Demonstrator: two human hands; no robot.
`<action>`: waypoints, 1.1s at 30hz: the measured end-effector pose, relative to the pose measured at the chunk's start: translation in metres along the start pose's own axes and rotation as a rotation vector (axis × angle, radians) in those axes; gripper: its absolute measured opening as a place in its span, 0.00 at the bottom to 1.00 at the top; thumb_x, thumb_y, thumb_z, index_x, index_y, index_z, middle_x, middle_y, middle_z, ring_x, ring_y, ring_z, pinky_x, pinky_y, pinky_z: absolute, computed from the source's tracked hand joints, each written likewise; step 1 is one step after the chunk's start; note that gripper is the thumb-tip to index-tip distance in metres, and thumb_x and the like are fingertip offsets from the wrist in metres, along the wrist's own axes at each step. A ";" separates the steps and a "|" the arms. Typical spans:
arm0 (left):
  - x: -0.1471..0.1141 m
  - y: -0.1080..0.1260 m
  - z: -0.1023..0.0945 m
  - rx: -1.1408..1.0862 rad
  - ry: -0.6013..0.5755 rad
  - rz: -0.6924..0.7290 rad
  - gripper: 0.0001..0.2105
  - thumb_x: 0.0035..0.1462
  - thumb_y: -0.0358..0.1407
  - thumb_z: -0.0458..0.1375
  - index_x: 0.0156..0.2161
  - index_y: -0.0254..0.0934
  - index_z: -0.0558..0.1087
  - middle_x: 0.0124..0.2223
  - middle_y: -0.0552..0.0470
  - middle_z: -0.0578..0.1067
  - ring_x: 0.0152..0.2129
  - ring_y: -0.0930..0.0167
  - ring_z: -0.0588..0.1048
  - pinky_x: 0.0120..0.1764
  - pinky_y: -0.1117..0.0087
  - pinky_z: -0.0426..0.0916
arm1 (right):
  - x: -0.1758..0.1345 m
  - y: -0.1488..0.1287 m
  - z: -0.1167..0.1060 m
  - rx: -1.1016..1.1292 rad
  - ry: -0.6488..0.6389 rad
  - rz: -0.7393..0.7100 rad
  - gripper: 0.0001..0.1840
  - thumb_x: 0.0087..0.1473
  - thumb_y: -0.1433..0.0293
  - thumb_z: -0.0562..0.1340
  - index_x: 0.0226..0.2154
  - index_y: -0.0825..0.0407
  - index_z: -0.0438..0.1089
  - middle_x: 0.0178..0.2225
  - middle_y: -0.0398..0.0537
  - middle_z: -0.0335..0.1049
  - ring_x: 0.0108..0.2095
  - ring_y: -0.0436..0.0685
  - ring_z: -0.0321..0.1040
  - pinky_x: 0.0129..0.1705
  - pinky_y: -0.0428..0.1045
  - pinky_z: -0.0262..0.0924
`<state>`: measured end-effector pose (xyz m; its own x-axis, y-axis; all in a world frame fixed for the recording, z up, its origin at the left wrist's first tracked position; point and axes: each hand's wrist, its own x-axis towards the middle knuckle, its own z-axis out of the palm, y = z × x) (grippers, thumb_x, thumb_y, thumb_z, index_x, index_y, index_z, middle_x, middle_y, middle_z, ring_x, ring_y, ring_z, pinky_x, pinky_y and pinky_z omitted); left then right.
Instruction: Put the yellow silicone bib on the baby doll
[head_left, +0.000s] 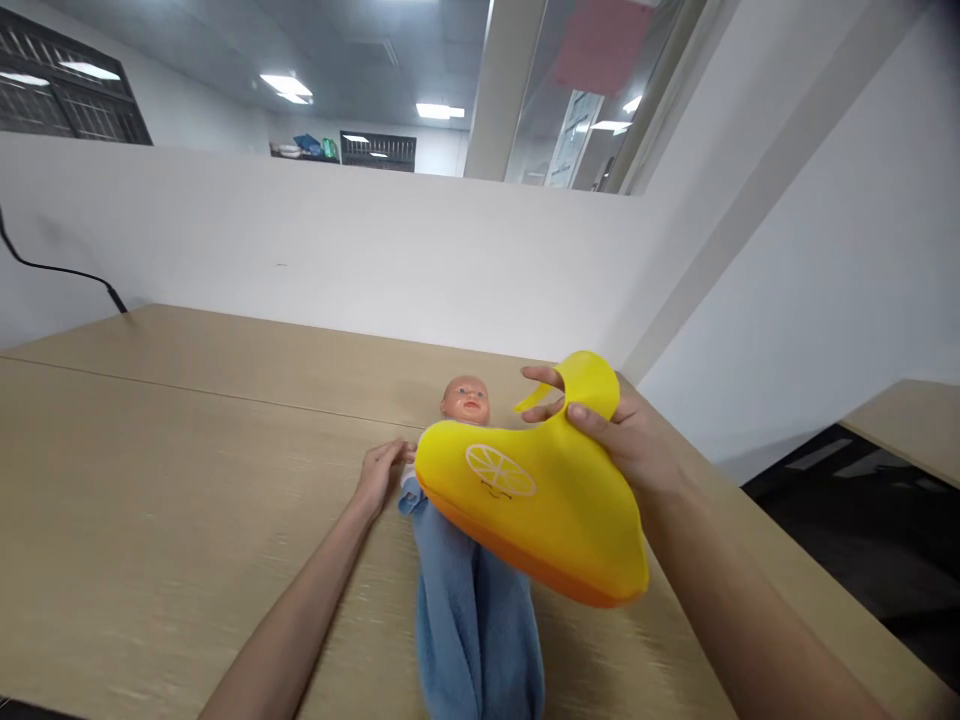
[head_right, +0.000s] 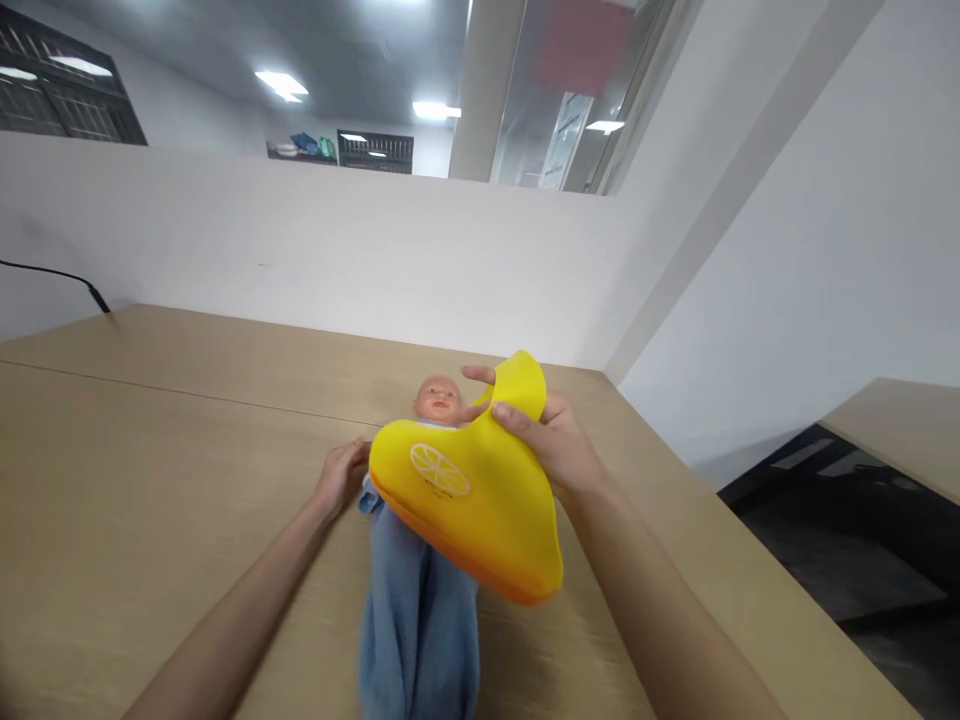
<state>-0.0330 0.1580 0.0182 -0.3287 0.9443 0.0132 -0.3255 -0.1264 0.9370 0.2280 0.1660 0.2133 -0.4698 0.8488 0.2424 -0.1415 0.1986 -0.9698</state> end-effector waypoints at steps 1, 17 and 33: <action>-0.001 0.006 0.002 -0.051 -0.036 0.004 0.19 0.49 0.49 0.58 0.30 0.31 0.78 0.32 0.44 0.79 0.32 0.66 0.75 0.42 0.68 0.65 | -0.001 0.001 0.003 0.004 -0.051 0.007 0.21 0.47 0.60 0.66 0.44 0.50 0.71 0.50 0.54 0.68 0.43 0.60 0.70 0.35 0.49 0.69; -0.023 0.099 0.041 -0.138 -0.447 -0.148 0.12 0.37 0.38 0.69 0.28 0.32 0.78 0.27 0.49 0.78 0.23 0.72 0.74 0.27 0.75 0.66 | 0.002 0.006 -0.021 -0.344 -0.033 -0.215 0.24 0.45 0.60 0.68 0.47 0.45 0.70 0.64 0.46 0.46 0.60 0.64 0.53 0.56 0.58 0.57; 0.084 0.049 0.044 0.414 -0.157 -0.087 0.01 0.38 0.30 0.58 0.21 0.34 0.71 0.19 0.54 0.71 0.16 0.74 0.66 0.19 0.75 0.55 | 0.120 0.159 -0.071 -0.629 0.213 0.221 0.11 0.46 0.67 0.58 0.18 0.55 0.63 0.19 0.45 0.63 0.22 0.50 0.59 0.22 0.44 0.50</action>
<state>-0.0380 0.2446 0.0804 -0.1667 0.9848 -0.0486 0.0464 0.0571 0.9973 0.2104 0.3344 0.0860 -0.2395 0.9668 0.0896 0.4992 0.2017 -0.8427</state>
